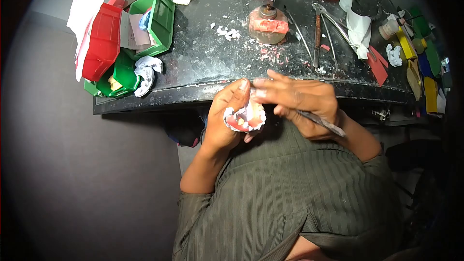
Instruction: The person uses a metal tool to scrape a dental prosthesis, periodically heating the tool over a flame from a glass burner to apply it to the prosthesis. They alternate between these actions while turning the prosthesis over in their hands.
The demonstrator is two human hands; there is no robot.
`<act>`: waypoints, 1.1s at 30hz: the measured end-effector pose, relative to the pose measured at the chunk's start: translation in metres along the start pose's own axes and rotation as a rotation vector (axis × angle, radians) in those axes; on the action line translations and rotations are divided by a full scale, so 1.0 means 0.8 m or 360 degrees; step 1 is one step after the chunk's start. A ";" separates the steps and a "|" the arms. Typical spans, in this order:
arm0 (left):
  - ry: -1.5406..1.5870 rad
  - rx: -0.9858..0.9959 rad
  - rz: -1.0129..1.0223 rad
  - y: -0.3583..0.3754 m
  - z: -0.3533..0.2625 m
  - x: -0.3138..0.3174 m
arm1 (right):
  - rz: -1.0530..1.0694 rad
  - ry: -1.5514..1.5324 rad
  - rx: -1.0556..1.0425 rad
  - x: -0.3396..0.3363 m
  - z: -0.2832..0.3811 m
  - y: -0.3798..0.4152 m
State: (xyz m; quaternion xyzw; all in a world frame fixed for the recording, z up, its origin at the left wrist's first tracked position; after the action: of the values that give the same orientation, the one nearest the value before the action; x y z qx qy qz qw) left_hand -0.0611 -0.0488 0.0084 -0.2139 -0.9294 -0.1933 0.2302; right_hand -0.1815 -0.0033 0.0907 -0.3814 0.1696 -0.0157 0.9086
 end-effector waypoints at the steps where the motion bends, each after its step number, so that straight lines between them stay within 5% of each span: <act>1: 0.0051 -0.0032 0.0015 0.000 0.001 0.000 | -0.0002 0.0001 0.0001 -0.004 -0.001 0.003; 5: -0.0027 0.0023 0.0117 -0.001 0.002 0.001 | -0.0040 -0.0216 0.0171 -0.011 -0.008 -0.001; 9: 0.0061 0.0040 0.0051 -0.003 0.003 0.001 | 0.0048 0.0029 -0.0027 -0.004 0.002 -0.002; 15: 0.0024 0.0541 -0.0178 0.003 -0.019 0.001 | -0.0243 0.0119 0.0000 -0.027 0.006 -0.005; 16: 0.0060 0.0568 0.0005 0.003 -0.017 -0.003 | -0.0277 0.0134 -0.0007 -0.025 0.008 -0.004; 27: -0.0018 0.0948 0.0005 0.017 -0.033 0.013 | -0.0072 0.0272 -0.0451 -0.006 0.036 0.002; 33: -0.0069 0.1025 0.0042 0.023 -0.037 0.014 | -0.0068 0.0247 -0.0388 -0.005 0.039 0.002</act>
State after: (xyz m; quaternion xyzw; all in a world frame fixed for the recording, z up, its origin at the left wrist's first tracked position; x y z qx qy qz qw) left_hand -0.0512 -0.0438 0.0435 -0.1460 -0.9447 0.1184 0.2687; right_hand -0.1753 0.0197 0.1109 -0.4901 0.2318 -0.0440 0.8391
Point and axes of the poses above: each hand's wrist, its own y-axis away from the middle knuckle, its own x-axis out of the palm, z = x × y, the point moved 8 cm from there along -y, towards the middle knuckle, and after that the axes turned 13 degrees about -z, right-handed, at the moved point
